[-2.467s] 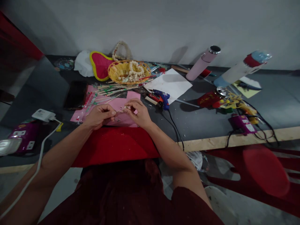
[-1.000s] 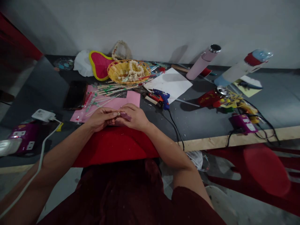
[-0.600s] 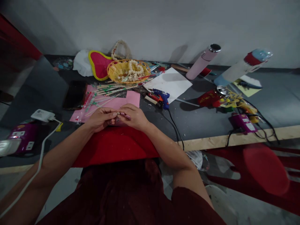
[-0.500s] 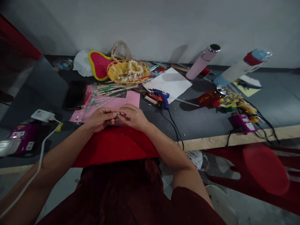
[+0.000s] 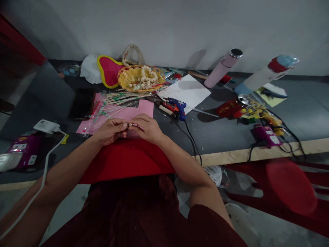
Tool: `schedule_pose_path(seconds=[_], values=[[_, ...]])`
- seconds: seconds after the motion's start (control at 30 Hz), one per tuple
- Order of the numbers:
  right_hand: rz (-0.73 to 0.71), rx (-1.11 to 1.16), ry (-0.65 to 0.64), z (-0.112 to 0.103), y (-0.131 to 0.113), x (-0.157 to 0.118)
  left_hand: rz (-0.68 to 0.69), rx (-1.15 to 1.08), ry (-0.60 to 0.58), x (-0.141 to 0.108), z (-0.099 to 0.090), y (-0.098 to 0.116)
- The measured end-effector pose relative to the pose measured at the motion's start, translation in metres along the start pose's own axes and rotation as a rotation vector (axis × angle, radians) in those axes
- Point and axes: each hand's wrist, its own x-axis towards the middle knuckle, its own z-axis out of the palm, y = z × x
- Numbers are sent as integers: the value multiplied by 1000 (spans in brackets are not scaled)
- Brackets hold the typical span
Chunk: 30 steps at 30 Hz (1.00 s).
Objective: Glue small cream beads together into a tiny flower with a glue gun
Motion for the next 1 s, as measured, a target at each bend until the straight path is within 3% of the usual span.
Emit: schedule_pose_path(seconds=[0.47, 1.0], values=[[56, 20, -44, 1, -1, -1, 36, 43, 28, 0, 1, 1], [53, 85, 58, 5, -5, 1, 48, 43, 75, 0, 4, -3]])
